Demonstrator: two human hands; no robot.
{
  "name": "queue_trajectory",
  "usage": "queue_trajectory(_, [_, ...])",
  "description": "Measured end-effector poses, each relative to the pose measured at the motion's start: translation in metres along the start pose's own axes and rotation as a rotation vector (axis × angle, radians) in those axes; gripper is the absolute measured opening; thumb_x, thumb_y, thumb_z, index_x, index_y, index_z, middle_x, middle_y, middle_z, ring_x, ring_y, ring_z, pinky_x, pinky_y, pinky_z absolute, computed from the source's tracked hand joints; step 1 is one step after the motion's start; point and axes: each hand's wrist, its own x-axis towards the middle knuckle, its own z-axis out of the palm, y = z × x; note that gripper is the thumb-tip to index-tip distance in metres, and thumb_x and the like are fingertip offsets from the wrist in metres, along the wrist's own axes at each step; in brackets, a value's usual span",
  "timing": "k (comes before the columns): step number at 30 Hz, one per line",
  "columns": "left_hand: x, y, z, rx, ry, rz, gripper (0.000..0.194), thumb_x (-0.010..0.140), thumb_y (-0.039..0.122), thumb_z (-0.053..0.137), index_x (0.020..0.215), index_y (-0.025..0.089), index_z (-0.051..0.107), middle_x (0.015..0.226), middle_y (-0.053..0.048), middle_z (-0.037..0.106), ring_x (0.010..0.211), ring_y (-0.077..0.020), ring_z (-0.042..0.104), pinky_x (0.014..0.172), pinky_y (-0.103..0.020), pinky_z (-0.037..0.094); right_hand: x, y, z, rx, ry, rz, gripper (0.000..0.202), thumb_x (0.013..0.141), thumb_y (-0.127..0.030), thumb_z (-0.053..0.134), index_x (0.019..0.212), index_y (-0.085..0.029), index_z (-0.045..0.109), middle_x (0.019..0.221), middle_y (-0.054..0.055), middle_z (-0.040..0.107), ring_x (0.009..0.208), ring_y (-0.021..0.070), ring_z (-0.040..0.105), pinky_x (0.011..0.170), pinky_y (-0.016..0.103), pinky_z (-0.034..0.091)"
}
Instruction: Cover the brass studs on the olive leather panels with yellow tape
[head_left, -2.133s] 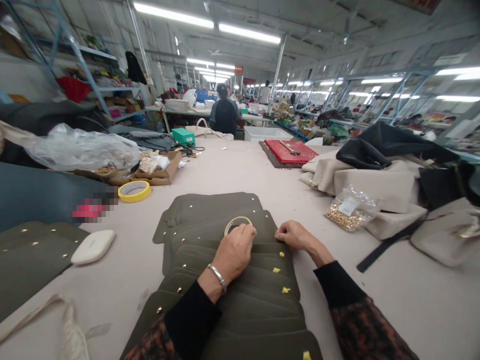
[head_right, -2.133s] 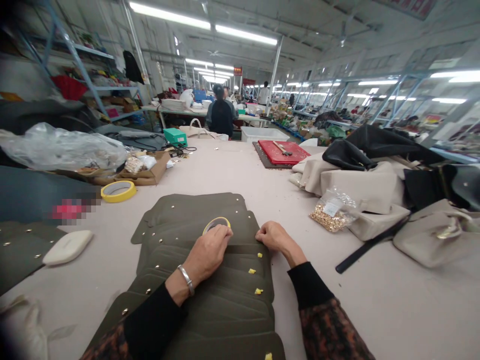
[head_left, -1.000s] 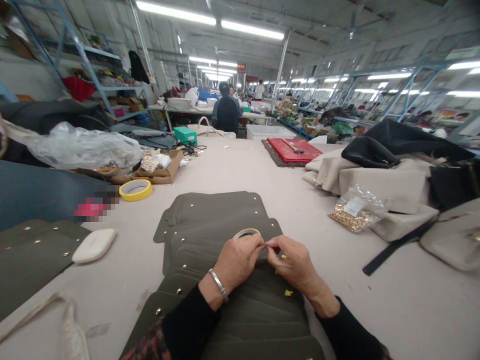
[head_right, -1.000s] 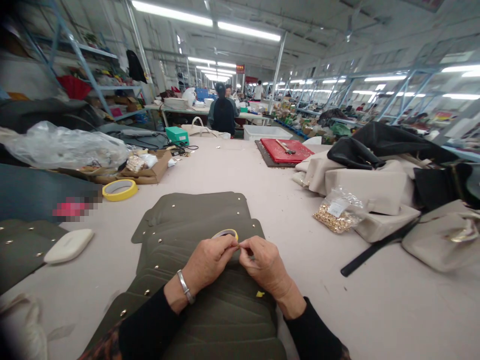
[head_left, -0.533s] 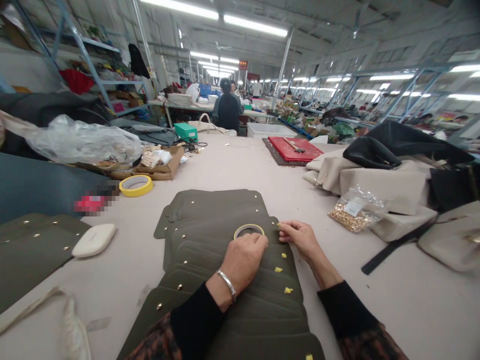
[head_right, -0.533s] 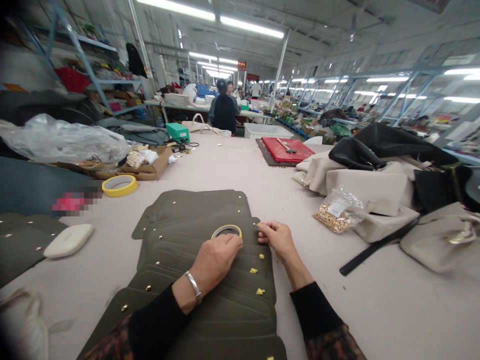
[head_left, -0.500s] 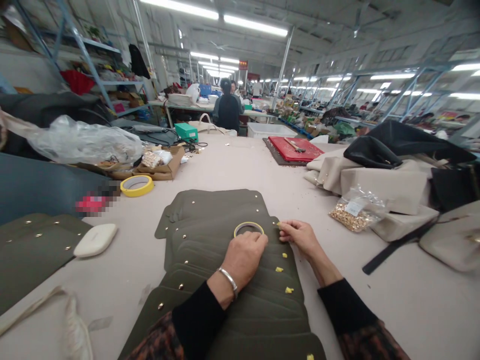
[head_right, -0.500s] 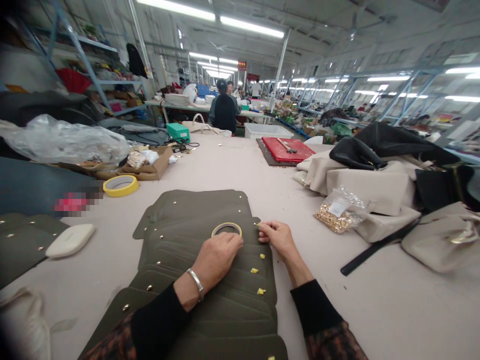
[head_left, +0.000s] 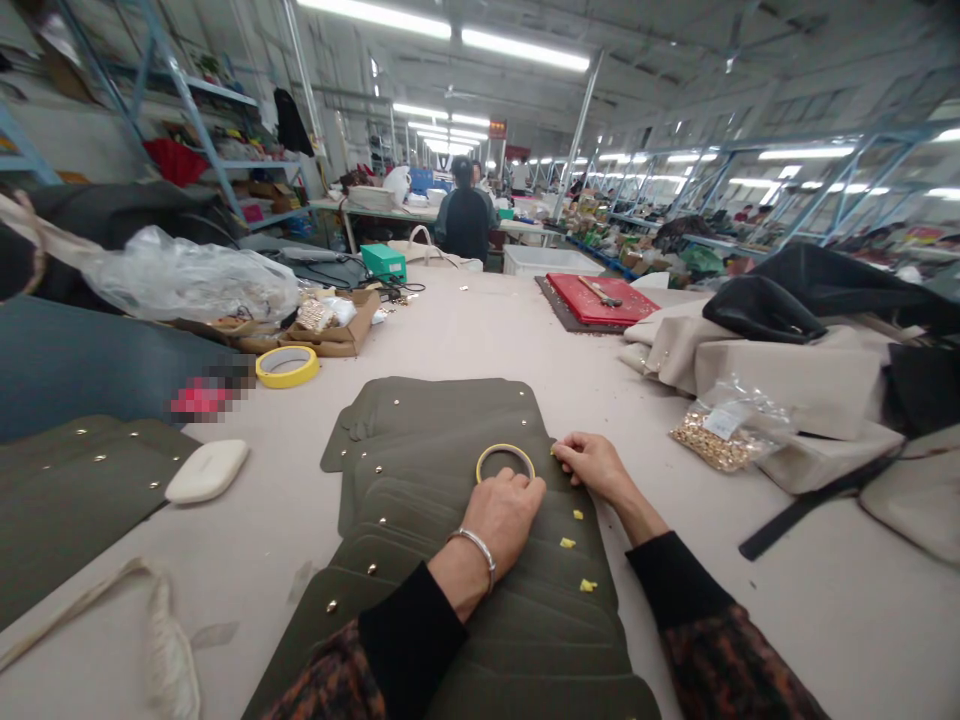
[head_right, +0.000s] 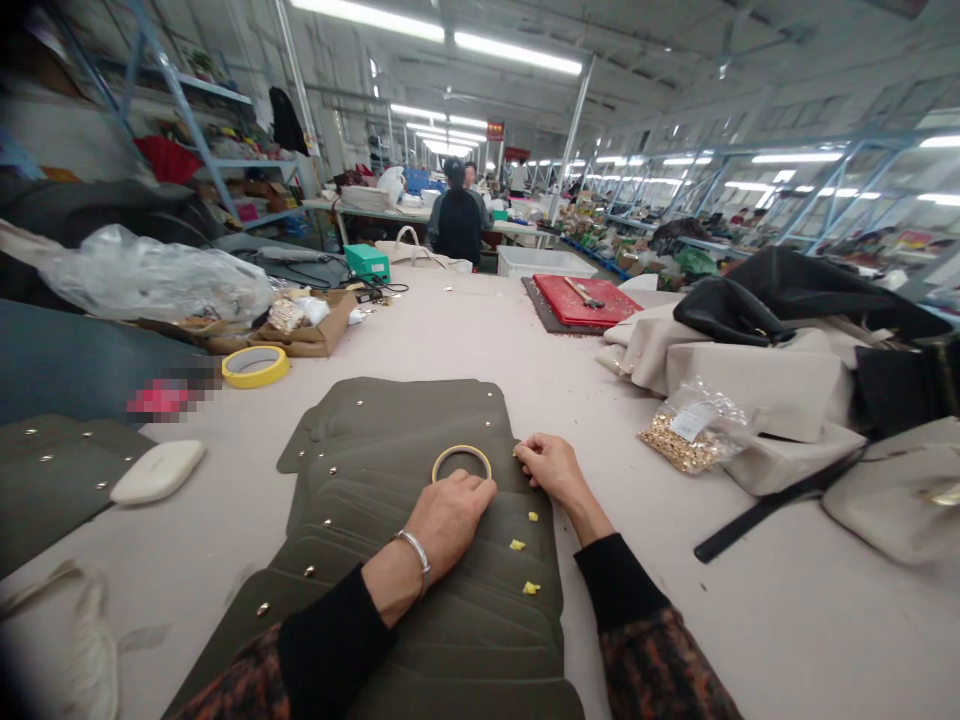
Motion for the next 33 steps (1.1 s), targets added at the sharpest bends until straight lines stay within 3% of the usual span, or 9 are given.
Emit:
queue_trajectory(3, [0.000, 0.000, -0.001, 0.002, 0.005, -0.004, 0.013, 0.091, 0.013, 0.043, 0.092, 0.018, 0.055, 0.092, -0.005, 0.063, 0.085, -0.0210, 0.055, 0.066, -0.030, 0.049, 0.002, -0.002, -0.001, -0.049, -0.010, 0.004, 0.010, 0.073, -0.024, 0.064, 0.077, -0.015, 0.064, 0.047, -0.005, 0.055, 0.034, 0.0064, 0.047, 0.033, 0.015, 0.034])
queue_trajectory(7, [0.000, 0.000, 0.000, -0.014, -0.004, -0.015, 0.013, 0.090, 0.012, 0.044, 0.092, 0.018, 0.054, 0.091, -0.004, 0.063, 0.085, -0.0215, 0.055, 0.065, -0.031, 0.049, 0.000, 0.001, -0.015, -0.162, 0.064, -0.085, 0.042, 0.072, -0.034, 0.067, 0.109, -0.015, 0.060, 0.052, -0.004, 0.059, 0.042, 0.0119, 0.055, 0.042, 0.021, 0.043])
queue_trajectory(11, [0.000, -0.001, 0.003, -0.019, 0.029, -0.015, 0.012, 0.090, 0.011, 0.044, 0.091, 0.019, 0.053, 0.090, -0.004, 0.062, 0.085, -0.0216, 0.054, 0.064, -0.030, 0.048, -0.008, 0.010, -0.026, -0.296, 0.229, -0.432, 0.024, 0.081, -0.037, 0.055, 0.087, -0.017, 0.066, 0.073, 0.004, 0.069, 0.065, 0.0163, 0.063, 0.065, 0.028, 0.049])
queue_trajectory(15, [0.001, -0.003, 0.006, -0.008, 0.082, -0.042, 0.014, 0.092, 0.015, 0.040, 0.090, 0.018, 0.054, 0.090, -0.006, 0.060, 0.086, -0.0226, 0.053, 0.068, -0.033, 0.047, -0.012, 0.008, -0.020, -0.446, 0.094, -0.677, 0.019, 0.083, -0.023, 0.050, 0.084, -0.018, 0.068, 0.085, 0.006, 0.070, 0.078, 0.0174, 0.063, 0.076, 0.028, 0.047])
queue_trajectory(17, [0.002, -0.004, 0.006, 0.001, 0.094, -0.067, 0.015, 0.092, 0.018, 0.039, 0.090, 0.018, 0.054, 0.090, -0.007, 0.060, 0.085, -0.0232, 0.053, 0.070, -0.035, 0.047, -0.009, 0.003, -0.016, -0.506, 0.016, -0.620, 0.019, 0.081, -0.020, 0.050, 0.085, -0.018, 0.069, 0.087, 0.006, 0.071, 0.081, 0.0178, 0.064, 0.079, 0.028, 0.046])
queue_trajectory(20, [0.003, -0.006, 0.005, -0.003, 0.109, -0.078, 0.014, 0.092, 0.019, 0.041, 0.092, 0.018, 0.054, 0.091, -0.007, 0.059, 0.084, -0.0239, 0.052, 0.071, -0.037, 0.045, 0.000, -0.007, -0.011, -0.514, -0.051, -0.349, 0.017, 0.078, -0.020, 0.055, 0.081, -0.018, 0.071, 0.085, 0.006, 0.072, 0.081, 0.0182, 0.065, 0.076, 0.026, 0.046])
queue_trajectory(25, [0.003, -0.011, 0.002, -0.091, 0.156, -0.059, 0.014, 0.093, 0.021, 0.040, 0.090, 0.018, 0.053, 0.089, -0.006, 0.059, 0.083, -0.0217, 0.052, 0.073, -0.035, 0.044, 0.010, -0.015, -0.009, -0.462, -0.140, -0.109, 0.018, 0.075, -0.024, 0.056, 0.073, -0.014, 0.071, 0.058, 0.004, 0.067, 0.047, 0.0127, 0.058, 0.048, 0.021, 0.043])
queue_trajectory(29, [0.000, -0.020, 0.000, -0.240, 0.263, -0.022, 0.012, 0.093, 0.018, 0.040, 0.090, 0.018, 0.052, 0.090, -0.004, 0.058, 0.084, -0.0184, 0.052, 0.076, -0.030, 0.043, 0.001, -0.014, -0.011, -0.442, -0.221, -0.083, 0.016, 0.071, -0.022, 0.057, 0.065, -0.013, 0.069, 0.052, 0.002, 0.063, 0.043, 0.0100, 0.053, 0.043, 0.019, 0.037])
queue_trajectory(33, [-0.003, -0.026, -0.001, -0.317, 0.285, -0.021, 0.012, 0.094, 0.017, 0.040, 0.090, 0.018, 0.051, 0.088, -0.003, 0.058, 0.083, -0.0167, 0.053, 0.077, -0.028, 0.043, -0.018, -0.012, -0.018, -0.486, -0.291, -0.193, 0.013, 0.066, -0.020, 0.059, 0.058, -0.014, 0.067, 0.053, 0.000, 0.062, 0.051, 0.0112, 0.054, 0.048, 0.020, 0.034])
